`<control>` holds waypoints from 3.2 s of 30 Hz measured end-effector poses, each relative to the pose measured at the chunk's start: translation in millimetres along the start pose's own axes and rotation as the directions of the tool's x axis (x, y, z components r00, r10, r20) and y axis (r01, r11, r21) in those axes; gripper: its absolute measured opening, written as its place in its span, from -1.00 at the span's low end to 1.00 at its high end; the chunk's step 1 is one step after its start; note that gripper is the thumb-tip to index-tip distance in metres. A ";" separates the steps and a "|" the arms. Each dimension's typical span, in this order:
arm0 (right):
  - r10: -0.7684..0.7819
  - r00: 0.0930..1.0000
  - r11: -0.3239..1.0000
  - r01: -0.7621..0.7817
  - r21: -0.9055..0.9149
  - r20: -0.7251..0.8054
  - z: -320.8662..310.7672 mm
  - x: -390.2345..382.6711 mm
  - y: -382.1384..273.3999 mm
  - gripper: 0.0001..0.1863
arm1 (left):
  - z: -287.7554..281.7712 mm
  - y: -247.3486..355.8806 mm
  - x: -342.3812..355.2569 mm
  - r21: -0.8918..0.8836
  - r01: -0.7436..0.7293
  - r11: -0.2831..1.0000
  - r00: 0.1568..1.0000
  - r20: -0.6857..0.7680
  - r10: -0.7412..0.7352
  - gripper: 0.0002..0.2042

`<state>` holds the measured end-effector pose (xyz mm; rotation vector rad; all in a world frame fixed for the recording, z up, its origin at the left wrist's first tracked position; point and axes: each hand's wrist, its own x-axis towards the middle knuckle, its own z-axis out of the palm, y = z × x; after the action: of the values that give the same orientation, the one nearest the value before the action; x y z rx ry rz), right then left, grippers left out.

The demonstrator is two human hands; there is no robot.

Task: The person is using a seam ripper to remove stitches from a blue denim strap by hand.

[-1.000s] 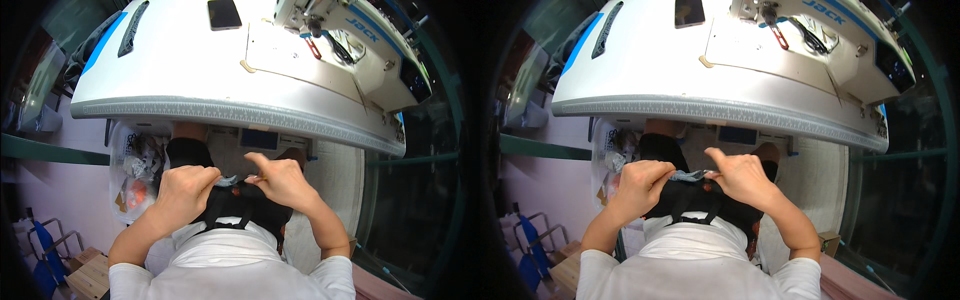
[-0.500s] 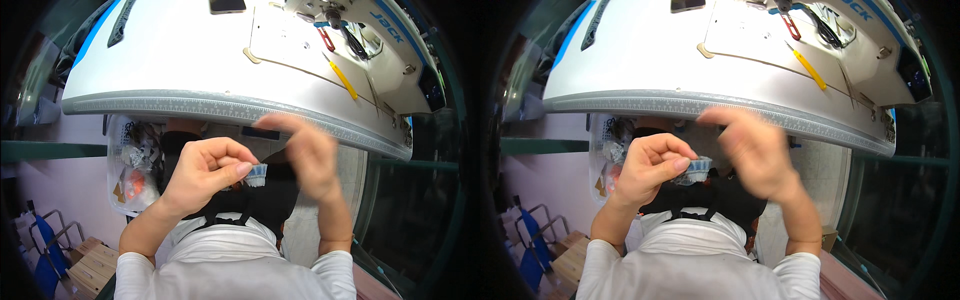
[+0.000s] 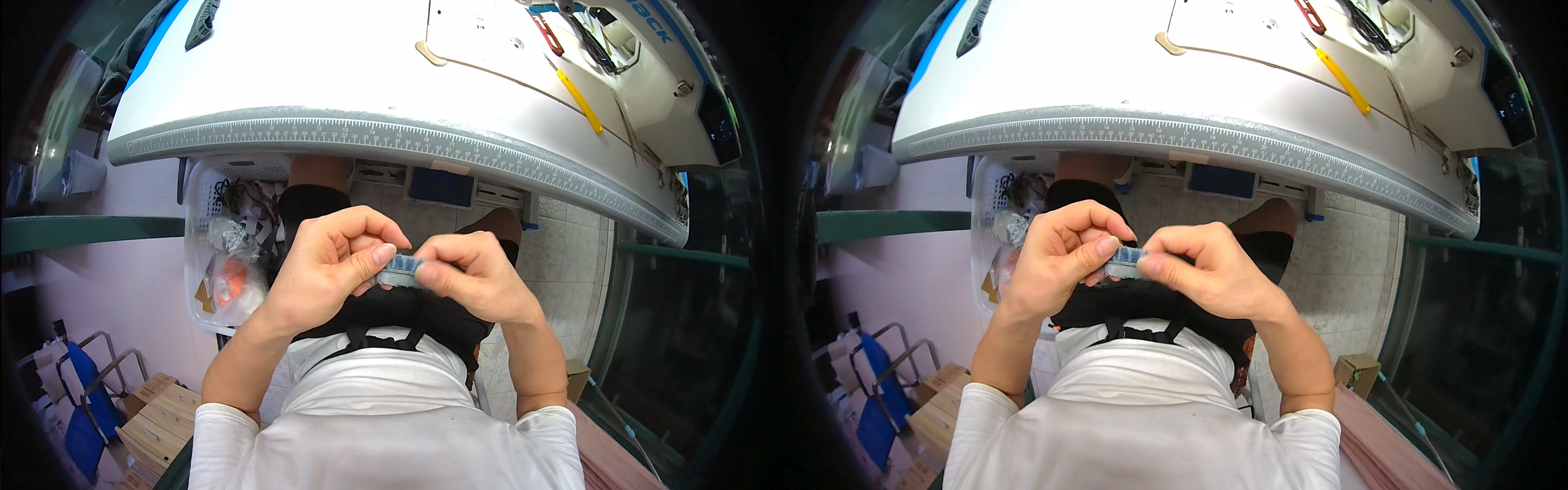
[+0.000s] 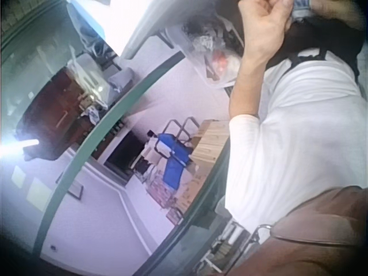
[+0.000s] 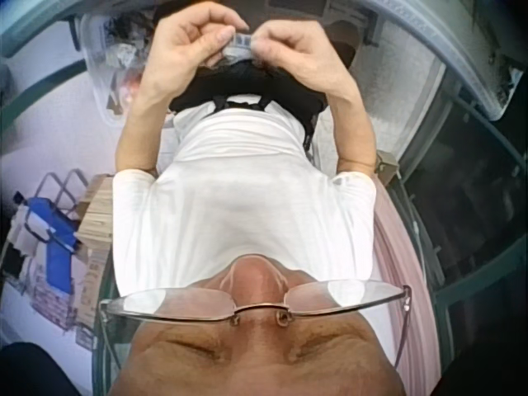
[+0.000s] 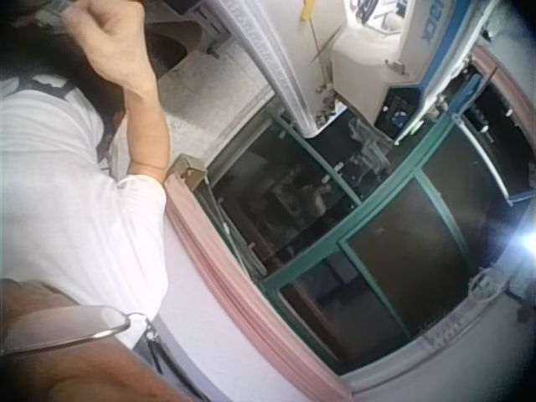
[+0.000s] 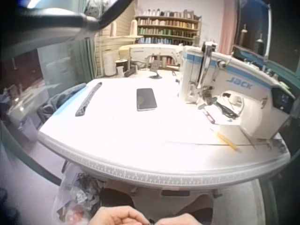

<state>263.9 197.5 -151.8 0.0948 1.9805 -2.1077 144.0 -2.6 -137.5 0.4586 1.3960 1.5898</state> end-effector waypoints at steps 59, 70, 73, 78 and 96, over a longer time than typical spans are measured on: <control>-0.728 0.644 0.572 0.383 -0.725 -0.234 33.0 -4.3 30.7 -0.86 | 37.5 -28.6 -24.9 0.445 -0.047 0.894 0.987 -0.119 0.111 -0.90; -0.380 0.892 0.923 0.348 -0.166 -0.245 13.1 0.6 45.7 -0.74 | 27.4 -23.4 -22.7 0.496 -0.086 0.864 0.980 -0.116 0.164 -0.93; -0.468 0.863 0.864 0.403 -0.303 -0.189 20.6 -1.0 38.7 -0.84 | 22.3 -23.5 -25.3 0.571 -0.140 0.809 0.949 -0.156 0.275 -0.92; -0.701 0.685 0.618 0.445 -0.648 -0.198 29.7 -8.5 25.0 -0.80 | 11.7 -33.7 -27.3 0.826 -0.298 0.478 0.841 -0.009 0.541 -0.78; -0.709 0.641 0.679 0.505 -0.534 -0.295 47.1 -12.5 22.0 -0.81 | 1.7 -42.0 -20.0 0.774 -0.623 -0.111 0.455 0.474 0.754 -0.60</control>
<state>286.6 151.5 -166.9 -0.2018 3.1079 -2.0946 171.6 -21.8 -169.5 2.2137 2.3041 1.3332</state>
